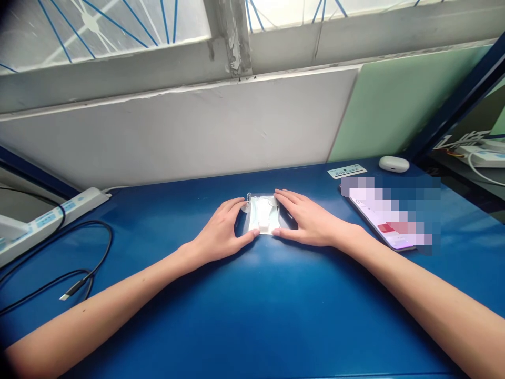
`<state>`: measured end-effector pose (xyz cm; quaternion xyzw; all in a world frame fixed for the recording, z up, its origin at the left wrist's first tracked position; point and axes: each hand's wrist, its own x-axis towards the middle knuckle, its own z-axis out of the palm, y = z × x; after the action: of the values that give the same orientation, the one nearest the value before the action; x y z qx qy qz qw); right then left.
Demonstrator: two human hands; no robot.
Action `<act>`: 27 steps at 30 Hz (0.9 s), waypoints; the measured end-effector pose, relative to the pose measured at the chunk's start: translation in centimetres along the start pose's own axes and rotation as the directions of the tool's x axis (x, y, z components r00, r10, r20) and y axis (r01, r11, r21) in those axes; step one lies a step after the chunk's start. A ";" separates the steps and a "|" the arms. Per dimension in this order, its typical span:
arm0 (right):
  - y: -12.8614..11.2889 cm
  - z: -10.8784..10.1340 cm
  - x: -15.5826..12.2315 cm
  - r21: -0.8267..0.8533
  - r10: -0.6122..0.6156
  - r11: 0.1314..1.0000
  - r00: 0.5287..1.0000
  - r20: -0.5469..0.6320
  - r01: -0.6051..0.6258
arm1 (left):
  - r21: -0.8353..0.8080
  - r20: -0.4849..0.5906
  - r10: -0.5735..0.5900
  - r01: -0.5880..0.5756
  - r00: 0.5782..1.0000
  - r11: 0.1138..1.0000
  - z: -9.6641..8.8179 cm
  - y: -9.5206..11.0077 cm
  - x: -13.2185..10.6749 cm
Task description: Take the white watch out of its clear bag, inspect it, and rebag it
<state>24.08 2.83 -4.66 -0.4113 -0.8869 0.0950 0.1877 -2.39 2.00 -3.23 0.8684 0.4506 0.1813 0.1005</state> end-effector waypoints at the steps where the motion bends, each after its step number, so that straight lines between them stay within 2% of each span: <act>1: 0.0 0.0 0.0 0.000 -0.005 1.000 1.000 -0.001 0.005 | -0.008 0.014 0.004 -0.004 1.000 1.000 -0.2 -0.2 0.2; 5: 0.2 -0.1 0.1 -0.006 -0.031 1.000 1.000 0.005 0.031 | -0.035 0.133 0.095 -0.091 0.987 0.995 -1.0 -1.1 0.7; 9: 0.2 -0.1 0.1 0.013 -0.042 0.999 0.999 0.002 0.042 | -0.027 0.192 0.166 -0.164 0.967 0.986 -1.3 -1.6 0.8; 14: 0.4 -0.1 0.0 0.032 -0.031 0.999 0.999 0.017 0.030 | 0.012 0.195 0.144 -0.149 0.970 0.989 -1.0 -1.3 0.7; 20: 1.0 -0.7 0.0 0.089 0.078 0.992 0.984 0.162 -0.094 | 0.006 0.184 0.129 -0.132 0.975 0.991 -0.9 -1.3 0.6; 27: 0.6 -0.8 0.0 -0.022 0.025 1.000 0.984 0.179 -0.022 | -0.018 0.169 0.135 -0.134 0.976 0.991 -0.8 -1.4 0.6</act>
<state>24.85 3.24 -4.13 -0.4133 -0.8962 0.1251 0.1020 -3.41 3.29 -2.80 0.9088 0.3800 0.1146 0.1287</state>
